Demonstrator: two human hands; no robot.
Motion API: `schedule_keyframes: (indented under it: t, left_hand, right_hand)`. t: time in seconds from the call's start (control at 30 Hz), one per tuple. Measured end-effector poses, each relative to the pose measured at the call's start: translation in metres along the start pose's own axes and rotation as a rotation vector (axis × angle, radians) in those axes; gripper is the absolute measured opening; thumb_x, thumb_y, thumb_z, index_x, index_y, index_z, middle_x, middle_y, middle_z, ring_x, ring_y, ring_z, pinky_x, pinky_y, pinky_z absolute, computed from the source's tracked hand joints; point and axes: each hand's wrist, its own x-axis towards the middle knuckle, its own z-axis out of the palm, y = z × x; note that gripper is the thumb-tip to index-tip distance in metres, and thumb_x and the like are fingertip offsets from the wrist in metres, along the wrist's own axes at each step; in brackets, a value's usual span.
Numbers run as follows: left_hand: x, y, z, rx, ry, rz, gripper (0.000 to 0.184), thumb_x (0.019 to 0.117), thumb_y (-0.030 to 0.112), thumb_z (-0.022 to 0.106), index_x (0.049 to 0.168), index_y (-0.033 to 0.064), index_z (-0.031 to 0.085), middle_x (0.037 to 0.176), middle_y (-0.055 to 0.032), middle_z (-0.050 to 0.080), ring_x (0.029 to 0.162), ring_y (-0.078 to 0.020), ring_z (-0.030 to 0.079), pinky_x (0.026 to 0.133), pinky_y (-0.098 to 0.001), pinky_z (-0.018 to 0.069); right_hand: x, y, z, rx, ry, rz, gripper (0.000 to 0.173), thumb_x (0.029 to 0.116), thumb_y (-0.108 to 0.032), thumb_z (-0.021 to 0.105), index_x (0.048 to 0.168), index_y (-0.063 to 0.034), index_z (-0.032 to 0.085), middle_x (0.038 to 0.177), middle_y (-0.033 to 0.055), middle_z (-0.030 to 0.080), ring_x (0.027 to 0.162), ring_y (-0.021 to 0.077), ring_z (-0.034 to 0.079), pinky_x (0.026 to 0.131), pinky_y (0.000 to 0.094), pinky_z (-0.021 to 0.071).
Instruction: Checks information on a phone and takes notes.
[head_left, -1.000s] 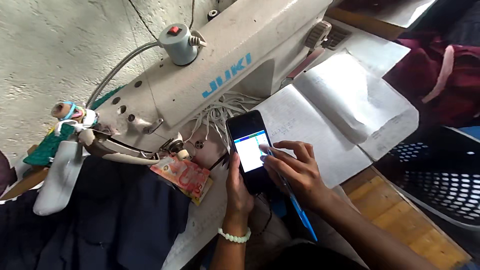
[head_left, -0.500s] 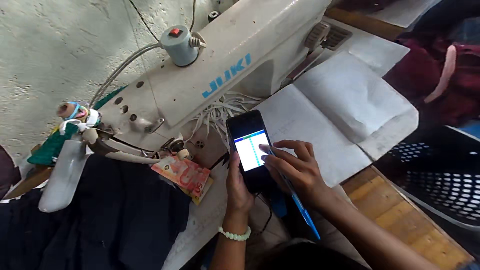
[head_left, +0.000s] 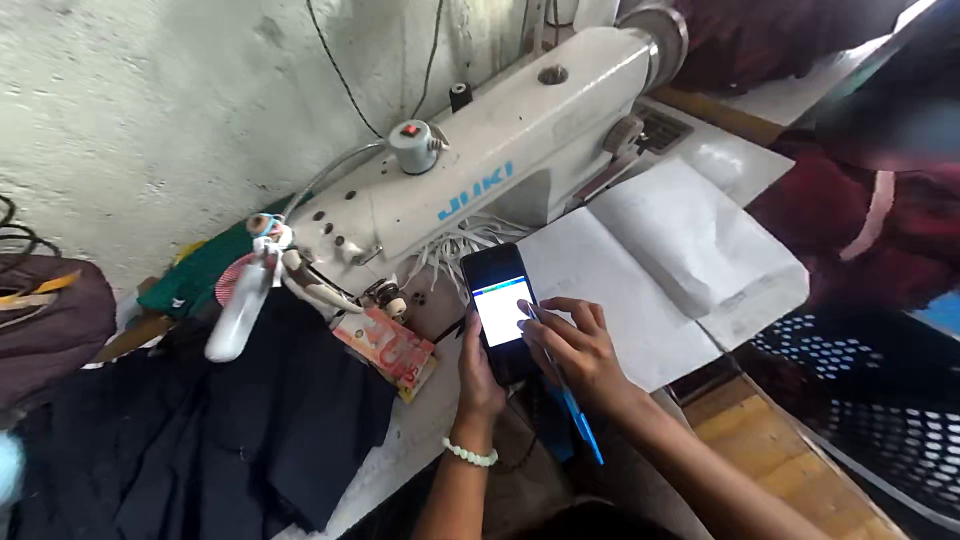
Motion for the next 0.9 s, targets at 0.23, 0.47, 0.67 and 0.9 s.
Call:
schedule_keyframes:
  t: [0.23, 0.47, 0.67, 0.9]
  left_hand:
    - [-0.002, -0.001, 0.002, 0.020, 0.017, 0.059, 0.046, 0.1120, 0.030, 0.020, 0.145, 0.0074, 0.043, 0.116, -0.0081, 0.069, 0.103, -0.0136, 0.070, 0.087, -0.0320, 0.0595]
    - [-0.001, -0.002, 0.001, 0.022, 0.005, 0.082, 0.047, 0.1115, 0.031, 0.020, 0.145, 0.0081, 0.043, 0.118, -0.0084, 0.069, 0.105, -0.0143, 0.069, 0.088, -0.0329, 0.0591]
    - [0.000, -0.004, -0.001, 0.002, -0.008, 0.072, 0.048, 0.1116, 0.033, 0.019, 0.142, 0.0076, 0.046, 0.117, -0.0093, 0.069, 0.104, -0.0156, 0.070, 0.087, -0.0341, 0.0594]
    - [0.000, -0.005, -0.003, -0.001, -0.038, 0.038, 0.050, 0.1103, 0.035, 0.017, 0.144, 0.0081, 0.041, 0.118, -0.0102, 0.070, 0.105, -0.0186, 0.071, 0.087, -0.0374, 0.0609]
  right_hand:
    - [0.001, -0.002, 0.003, -0.012, 0.020, -0.047, 0.016, 0.1021, -0.019, 0.057, 0.109, -0.0147, 0.071, 0.115, 0.0064, 0.075, 0.106, 0.0267, 0.064, 0.089, 0.0409, 0.0434]
    - [0.002, -0.003, 0.003, -0.014, 0.030, -0.056, 0.016, 0.1020, -0.019, 0.057, 0.109, -0.0152, 0.071, 0.116, 0.0064, 0.075, 0.107, 0.0271, 0.064, 0.089, 0.0413, 0.0429]
    - [-0.001, -0.002, 0.003, 0.015, 0.023, -0.042, 0.016, 0.1024, -0.019, 0.056, 0.110, -0.0157, 0.070, 0.118, 0.0059, 0.075, 0.108, 0.0270, 0.064, 0.089, 0.0414, 0.0429]
    - [0.007, 0.038, -0.035, 0.329, 0.099, 0.196, 0.046, 0.1097, -0.036, 0.042, 0.100, -0.0051, 0.075, 0.090, 0.0073, 0.074, 0.092, 0.0144, 0.066, 0.087, 0.0301, 0.0506]
